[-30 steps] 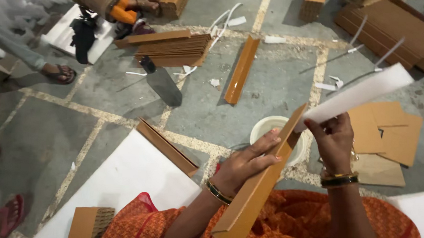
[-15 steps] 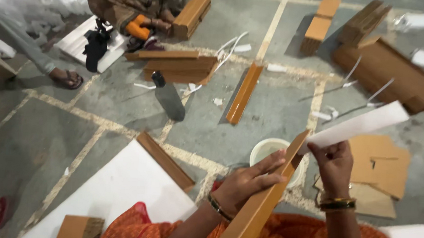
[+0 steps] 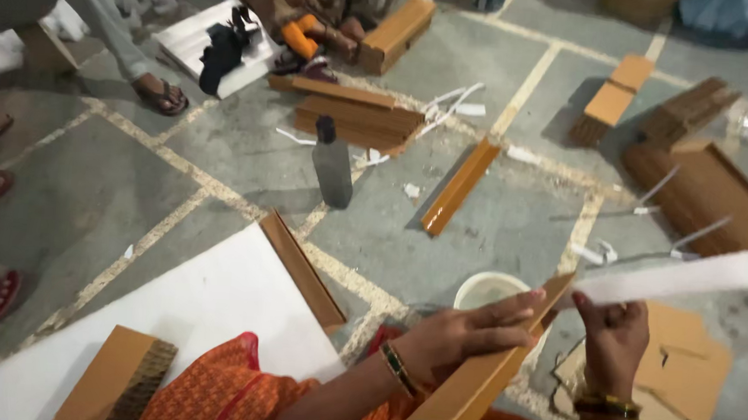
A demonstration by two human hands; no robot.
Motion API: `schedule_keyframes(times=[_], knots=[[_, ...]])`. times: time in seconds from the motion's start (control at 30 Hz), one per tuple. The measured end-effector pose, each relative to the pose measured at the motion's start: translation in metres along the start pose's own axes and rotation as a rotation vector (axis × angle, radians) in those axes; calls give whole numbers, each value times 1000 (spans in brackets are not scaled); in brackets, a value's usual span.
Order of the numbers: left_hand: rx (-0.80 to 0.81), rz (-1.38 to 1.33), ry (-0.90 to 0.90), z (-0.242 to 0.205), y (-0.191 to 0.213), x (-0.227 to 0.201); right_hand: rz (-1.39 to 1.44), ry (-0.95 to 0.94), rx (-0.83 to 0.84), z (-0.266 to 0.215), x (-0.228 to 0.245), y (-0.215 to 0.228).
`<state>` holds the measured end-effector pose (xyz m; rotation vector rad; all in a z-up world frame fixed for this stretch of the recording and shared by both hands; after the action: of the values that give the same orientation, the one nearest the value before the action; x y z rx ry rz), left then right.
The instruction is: The person sits on the floor and applies a liquid adhesive to a long, narrow piece of cardboard using a white foam roller. They repeatedly dip the roller into a white bucket of liquid and roll it along the cardboard surface.
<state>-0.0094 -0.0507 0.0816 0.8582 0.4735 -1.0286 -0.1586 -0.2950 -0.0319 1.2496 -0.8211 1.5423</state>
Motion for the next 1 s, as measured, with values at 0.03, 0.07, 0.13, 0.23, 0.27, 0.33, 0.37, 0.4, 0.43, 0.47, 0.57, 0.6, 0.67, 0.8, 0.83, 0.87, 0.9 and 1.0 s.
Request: schedule_keyframes(times=[0.03,0.07,0.13,0.23,0.27,0.33,0.37,0.4,0.43,0.47,0.57,0.6,0.67,0.8,0.83,0.87,0.9,1.0], knots=[[-1,7,3,4,-1,2,36,7,1,4,4,0],[-24,-1,-13,5,1,3,72,14,2,4,8,1],[-54,-36,-24,5,3,0,117,11,16,-3,15,-1],[-81,-25,-19,14,-1,11,138,19,26,1,13,4],[-79,-45,-15,13,-2,13,134,0,21,2,7,6],[-66,-88,-21,9,6,21,115,-22,6,13,-7,9],[-83,-90,-29,7,6,26,94,-38,-2,16,-17,12],[-100,-91,-37,5,6,31,73,-54,-11,20,-27,17],[-115,-89,-41,5,8,36,29,-68,-29,24,-34,21],[-160,-244,-103,8,11,41,-15,-82,-46,29,-39,23],[-310,-363,-256,13,26,48,-28,-194,-136,33,-50,31],[-366,-162,-307,14,36,47,-12,-235,-173,36,-51,32],[-421,80,-200,20,58,47,61,-240,-247,41,-43,28],[-480,542,34,23,80,51,179,-208,-292,32,-44,19],[-530,506,99,24,81,52,202,-207,-279,32,-46,16],[-580,471,166,23,82,54,227,-207,-266,30,-47,14],[-531,497,158,26,80,55,257,-191,-243,32,-47,12],[-441,580,35,30,74,60,297,-232,-264,28,-49,8]])
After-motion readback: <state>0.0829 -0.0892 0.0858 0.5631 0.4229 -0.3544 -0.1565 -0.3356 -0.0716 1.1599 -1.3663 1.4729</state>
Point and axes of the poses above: each hand's wrist, its own z-axis towards the middle knuckle, its own y-axis out of the back of the hand, x = y × z, the point moved 5 cm from there along z, towards the middle knuckle, and after that the axes turned 7 degrees about -z, right-handed, at the moved point
